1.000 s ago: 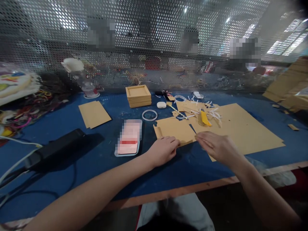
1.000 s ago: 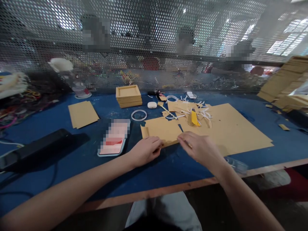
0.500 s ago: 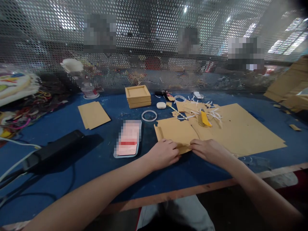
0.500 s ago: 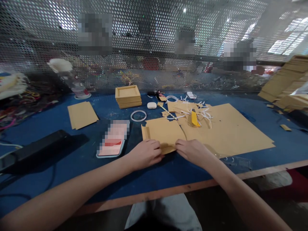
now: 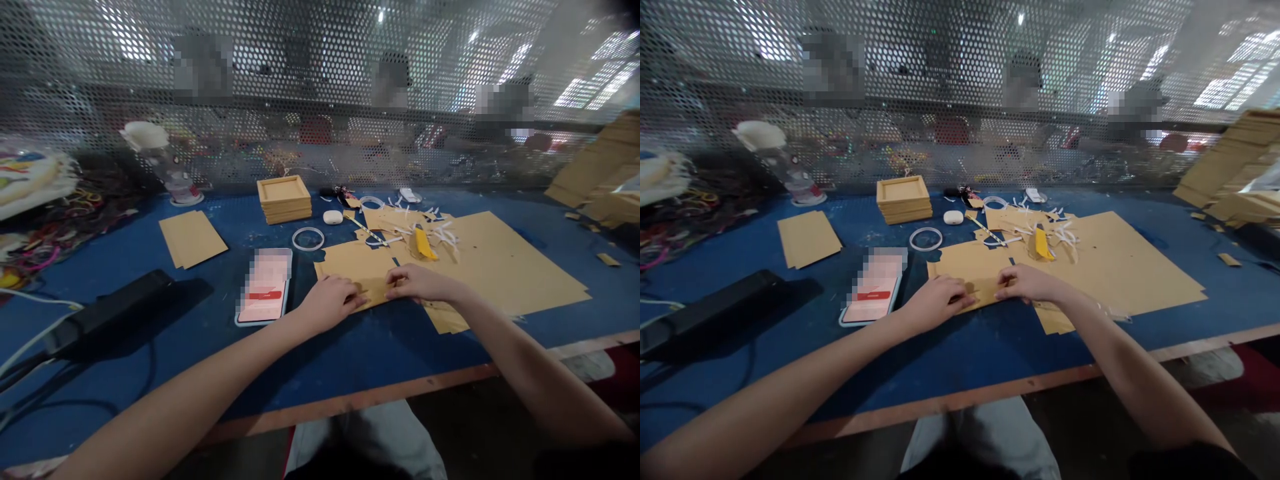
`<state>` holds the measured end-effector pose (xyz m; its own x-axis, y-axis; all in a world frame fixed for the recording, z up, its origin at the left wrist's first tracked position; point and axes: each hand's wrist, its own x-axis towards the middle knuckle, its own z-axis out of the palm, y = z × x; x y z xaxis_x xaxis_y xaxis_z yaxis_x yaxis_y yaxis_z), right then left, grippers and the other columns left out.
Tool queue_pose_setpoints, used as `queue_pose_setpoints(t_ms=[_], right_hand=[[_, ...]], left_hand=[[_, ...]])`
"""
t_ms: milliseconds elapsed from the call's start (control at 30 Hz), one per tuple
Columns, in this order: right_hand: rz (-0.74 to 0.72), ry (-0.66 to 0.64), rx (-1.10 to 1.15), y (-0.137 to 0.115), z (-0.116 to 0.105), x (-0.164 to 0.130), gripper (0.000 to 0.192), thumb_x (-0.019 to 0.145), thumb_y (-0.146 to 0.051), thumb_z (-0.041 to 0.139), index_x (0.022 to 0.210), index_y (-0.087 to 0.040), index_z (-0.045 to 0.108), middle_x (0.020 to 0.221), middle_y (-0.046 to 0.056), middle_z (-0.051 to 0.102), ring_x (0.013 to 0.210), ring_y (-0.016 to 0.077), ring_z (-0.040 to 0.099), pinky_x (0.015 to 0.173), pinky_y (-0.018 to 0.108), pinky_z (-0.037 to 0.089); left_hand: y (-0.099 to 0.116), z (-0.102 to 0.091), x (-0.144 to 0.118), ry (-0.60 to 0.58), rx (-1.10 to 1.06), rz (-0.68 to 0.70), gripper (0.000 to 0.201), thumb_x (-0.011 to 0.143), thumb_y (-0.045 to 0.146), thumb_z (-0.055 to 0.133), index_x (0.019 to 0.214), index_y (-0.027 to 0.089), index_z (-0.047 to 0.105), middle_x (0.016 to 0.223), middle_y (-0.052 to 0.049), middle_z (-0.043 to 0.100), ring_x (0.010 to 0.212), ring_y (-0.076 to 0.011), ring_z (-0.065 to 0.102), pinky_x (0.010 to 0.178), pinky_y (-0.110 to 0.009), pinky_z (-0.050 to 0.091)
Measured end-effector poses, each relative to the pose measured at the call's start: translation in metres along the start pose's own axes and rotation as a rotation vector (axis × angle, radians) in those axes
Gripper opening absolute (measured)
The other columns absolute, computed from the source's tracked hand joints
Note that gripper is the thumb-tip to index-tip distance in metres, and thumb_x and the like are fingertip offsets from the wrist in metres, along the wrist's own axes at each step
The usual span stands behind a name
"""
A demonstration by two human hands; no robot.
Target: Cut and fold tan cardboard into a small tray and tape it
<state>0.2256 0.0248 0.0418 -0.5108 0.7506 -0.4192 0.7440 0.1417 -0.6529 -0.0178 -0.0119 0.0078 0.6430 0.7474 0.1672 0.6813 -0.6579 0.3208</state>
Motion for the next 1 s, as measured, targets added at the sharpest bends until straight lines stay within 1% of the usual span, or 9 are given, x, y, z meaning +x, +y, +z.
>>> queue_pose_setpoints(t_ms=[100, 200, 333, 400, 600, 800, 1000], right_hand=[[-0.008, -0.01, 0.018, 0.002, -0.001, -0.001, 0.032, 0.076, -0.051, 0.064, 0.077, -0.02, 0.058, 0.053, -0.006, 0.045, 0.042, 0.0099, 0.047, 0.045, 0.024, 0.036], [-0.002, 0.002, 0.033, 0.005, -0.001, -0.002, 0.032, 0.078, -0.052, 0.061, 0.077, -0.02, 0.06, 0.057, -0.004, 0.05, 0.042, 0.009, 0.046, 0.046, 0.024, 0.036], [0.016, 0.074, 0.023, 0.005, 0.003, -0.002, 0.031, 0.076, -0.05, 0.064, 0.084, -0.02, 0.063, 0.067, -0.001, 0.059, 0.045, 0.01, 0.05, 0.045, 0.024, 0.038], [0.02, 0.111, 0.01, 0.003, 0.005, -0.002, 0.03, 0.075, -0.049, 0.065, 0.084, -0.02, 0.063, 0.07, 0.0, 0.06, 0.047, 0.0109, 0.051, 0.045, 0.024, 0.039], [0.016, 0.119, 0.01, 0.004, 0.008, -0.003, 0.029, 0.074, -0.047, 0.066, 0.078, -0.019, 0.063, 0.063, -0.002, 0.056, 0.049, 0.0111, 0.051, 0.044, 0.023, 0.04], [0.021, 0.113, -0.013, 0.007, 0.009, 0.0, 0.031, 0.073, -0.049, 0.067, 0.077, -0.019, 0.062, 0.062, -0.002, 0.056, 0.046, 0.0097, 0.049, 0.043, 0.022, 0.038], [0.007, 0.148, -0.045, 0.003, 0.012, -0.002, 0.028, 0.075, -0.046, 0.066, 0.078, -0.019, 0.06, 0.07, 0.001, 0.059, 0.053, 0.0117, 0.051, 0.044, 0.023, 0.039]], left_hand=[[-0.001, -0.001, 0.0, -0.013, -0.005, 0.0, 0.037, 0.097, 0.044, 0.044, 0.079, 0.018, 0.064, 0.084, -0.003, 0.067, 0.085, -0.0189, 0.061, 0.075, -0.031, 0.041], [-0.002, -0.001, 0.002, -0.032, -0.003, 0.01, 0.038, 0.097, 0.045, 0.043, 0.081, 0.019, 0.065, 0.086, -0.003, 0.067, 0.088, -0.019, 0.061, 0.077, -0.031, 0.041], [-0.006, 0.0, 0.004, -0.052, 0.034, 0.04, 0.04, 0.098, 0.045, 0.04, 0.084, 0.019, 0.067, 0.087, -0.003, 0.067, 0.088, -0.0195, 0.061, 0.076, -0.032, 0.04], [-0.006, 0.0, 0.005, -0.057, 0.056, 0.055, 0.04, 0.098, 0.045, 0.04, 0.084, 0.019, 0.067, 0.087, -0.003, 0.066, 0.088, -0.0196, 0.061, 0.075, -0.031, 0.039], [-0.004, -0.002, 0.004, -0.066, 0.105, 0.09, 0.038, 0.097, 0.046, 0.041, 0.085, 0.021, 0.067, 0.086, -0.002, 0.065, 0.089, -0.0189, 0.061, 0.075, -0.031, 0.038], [-0.001, -0.001, 0.003, -0.068, 0.124, 0.087, 0.039, 0.097, 0.046, 0.041, 0.085, 0.02, 0.067, 0.087, -0.003, 0.064, 0.088, -0.0194, 0.06, 0.076, -0.032, 0.038], [0.001, 0.0, 0.003, -0.07, 0.16, 0.086, 0.038, 0.097, 0.046, 0.041, 0.086, 0.02, 0.067, 0.088, -0.003, 0.065, 0.089, -0.0198, 0.06, 0.077, -0.032, 0.038]])
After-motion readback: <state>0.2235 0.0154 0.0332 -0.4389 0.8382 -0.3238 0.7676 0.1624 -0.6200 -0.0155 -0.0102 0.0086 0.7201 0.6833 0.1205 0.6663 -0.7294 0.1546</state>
